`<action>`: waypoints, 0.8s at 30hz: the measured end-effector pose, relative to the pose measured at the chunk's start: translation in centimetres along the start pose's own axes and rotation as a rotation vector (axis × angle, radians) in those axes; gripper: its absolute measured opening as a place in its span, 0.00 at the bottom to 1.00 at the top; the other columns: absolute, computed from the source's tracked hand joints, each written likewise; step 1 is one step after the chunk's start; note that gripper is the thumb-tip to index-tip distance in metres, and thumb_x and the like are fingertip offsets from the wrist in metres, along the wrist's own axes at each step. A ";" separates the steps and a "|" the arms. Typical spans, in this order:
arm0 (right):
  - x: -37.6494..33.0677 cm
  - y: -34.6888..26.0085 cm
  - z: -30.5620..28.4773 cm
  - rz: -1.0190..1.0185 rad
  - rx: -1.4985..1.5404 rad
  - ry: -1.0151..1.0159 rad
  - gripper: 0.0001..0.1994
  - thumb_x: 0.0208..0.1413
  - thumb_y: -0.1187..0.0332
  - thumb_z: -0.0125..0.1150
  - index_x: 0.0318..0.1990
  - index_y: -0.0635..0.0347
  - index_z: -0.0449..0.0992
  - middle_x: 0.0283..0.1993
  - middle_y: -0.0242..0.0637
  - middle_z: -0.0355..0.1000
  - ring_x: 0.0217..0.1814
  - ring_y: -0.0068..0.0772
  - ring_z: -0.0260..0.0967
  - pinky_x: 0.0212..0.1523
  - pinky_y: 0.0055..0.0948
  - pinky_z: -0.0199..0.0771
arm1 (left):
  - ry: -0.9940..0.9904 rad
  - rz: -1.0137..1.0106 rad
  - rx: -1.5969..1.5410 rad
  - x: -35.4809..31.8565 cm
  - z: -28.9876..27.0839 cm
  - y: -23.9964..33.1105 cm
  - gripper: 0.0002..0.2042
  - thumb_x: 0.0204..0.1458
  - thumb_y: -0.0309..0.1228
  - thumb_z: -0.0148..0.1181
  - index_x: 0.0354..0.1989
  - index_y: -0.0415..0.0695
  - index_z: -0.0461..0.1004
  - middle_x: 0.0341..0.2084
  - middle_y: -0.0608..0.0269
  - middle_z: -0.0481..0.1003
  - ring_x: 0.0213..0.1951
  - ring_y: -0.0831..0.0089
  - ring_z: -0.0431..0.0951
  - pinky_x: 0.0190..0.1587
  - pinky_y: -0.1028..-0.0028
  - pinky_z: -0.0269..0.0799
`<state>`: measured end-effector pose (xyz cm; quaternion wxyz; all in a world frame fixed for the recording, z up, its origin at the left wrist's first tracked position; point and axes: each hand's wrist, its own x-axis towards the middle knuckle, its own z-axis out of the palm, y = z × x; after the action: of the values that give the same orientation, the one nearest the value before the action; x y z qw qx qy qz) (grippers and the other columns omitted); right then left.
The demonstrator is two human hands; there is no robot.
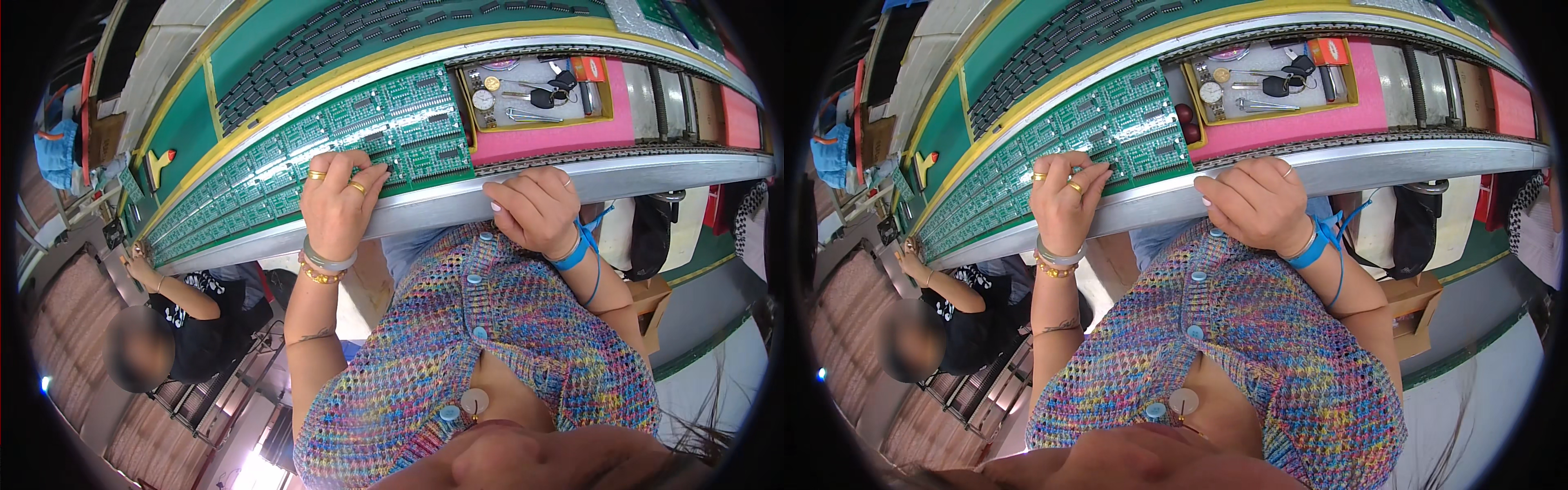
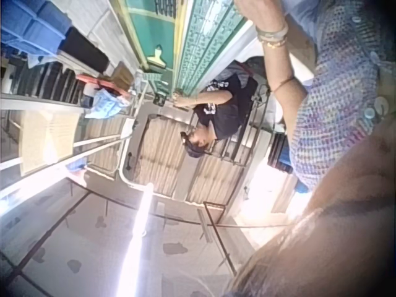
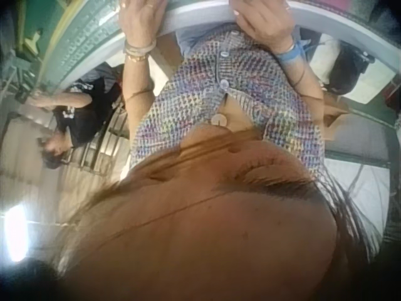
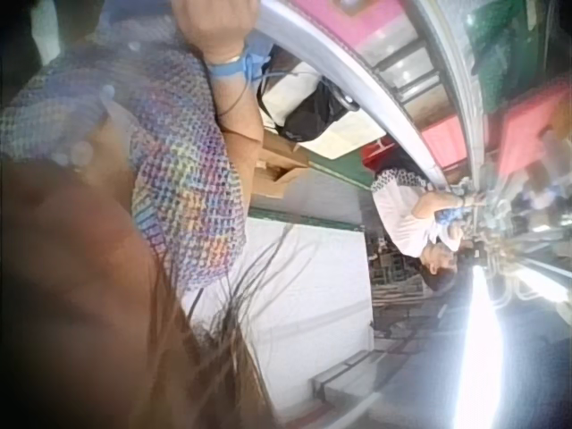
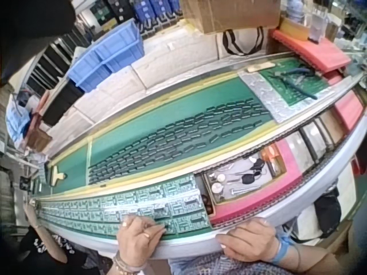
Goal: Assembling electronic components onto printed circuit boards on a production line.
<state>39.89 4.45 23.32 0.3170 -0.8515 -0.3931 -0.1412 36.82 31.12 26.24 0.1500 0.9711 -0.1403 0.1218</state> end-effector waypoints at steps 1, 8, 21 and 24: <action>0.0 0.0 0.0 0.000 -0.002 -0.001 0.13 0.44 0.66 0.63 0.39 0.52 0.80 0.30 0.26 0.71 0.33 0.29 0.68 0.38 0.30 0.66 | -0.001 -0.003 0.003 -0.1 0.2 0.0 0.10 0.35 0.26 0.70 0.30 0.47 0.80 0.30 0.70 0.74 0.33 0.68 0.71 0.34 0.71 0.71; 0.0 0.1 -0.1 0.005 -0.005 -0.010 0.13 0.42 0.66 0.63 0.39 0.51 0.80 0.30 0.27 0.72 0.34 0.30 0.69 0.37 0.31 0.67 | 0.100 -0.064 -0.005 -0.2 -1.3 -3.6 0.11 0.38 0.25 0.70 0.32 0.50 0.82 0.31 0.68 0.75 0.33 0.67 0.71 0.35 0.69 0.69; 0.2 -0.3 -0.1 0.002 -0.053 -0.006 0.10 0.43 0.69 0.62 0.36 0.53 0.79 0.29 0.29 0.72 0.32 0.31 0.70 0.37 0.31 0.67 | 0.241 -0.174 0.228 0.1 -2.6 -14.5 0.08 0.39 0.27 0.71 0.30 0.48 0.82 0.30 0.68 0.74 0.34 0.66 0.70 0.36 0.68 0.67; 0.3 -0.3 -0.1 -0.002 -0.067 -0.014 0.09 0.43 0.69 0.62 0.35 0.53 0.79 0.29 0.28 0.72 0.32 0.31 0.70 0.36 0.31 0.67 | 0.243 -0.134 0.245 0.0 -2.6 -13.8 0.08 0.39 0.26 0.71 0.30 0.49 0.82 0.30 0.69 0.75 0.34 0.66 0.70 0.36 0.69 0.67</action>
<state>39.87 4.67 23.68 0.2853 -0.8622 -0.3913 -0.1489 40.60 44.62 25.12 0.0544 0.9673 -0.0403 0.2443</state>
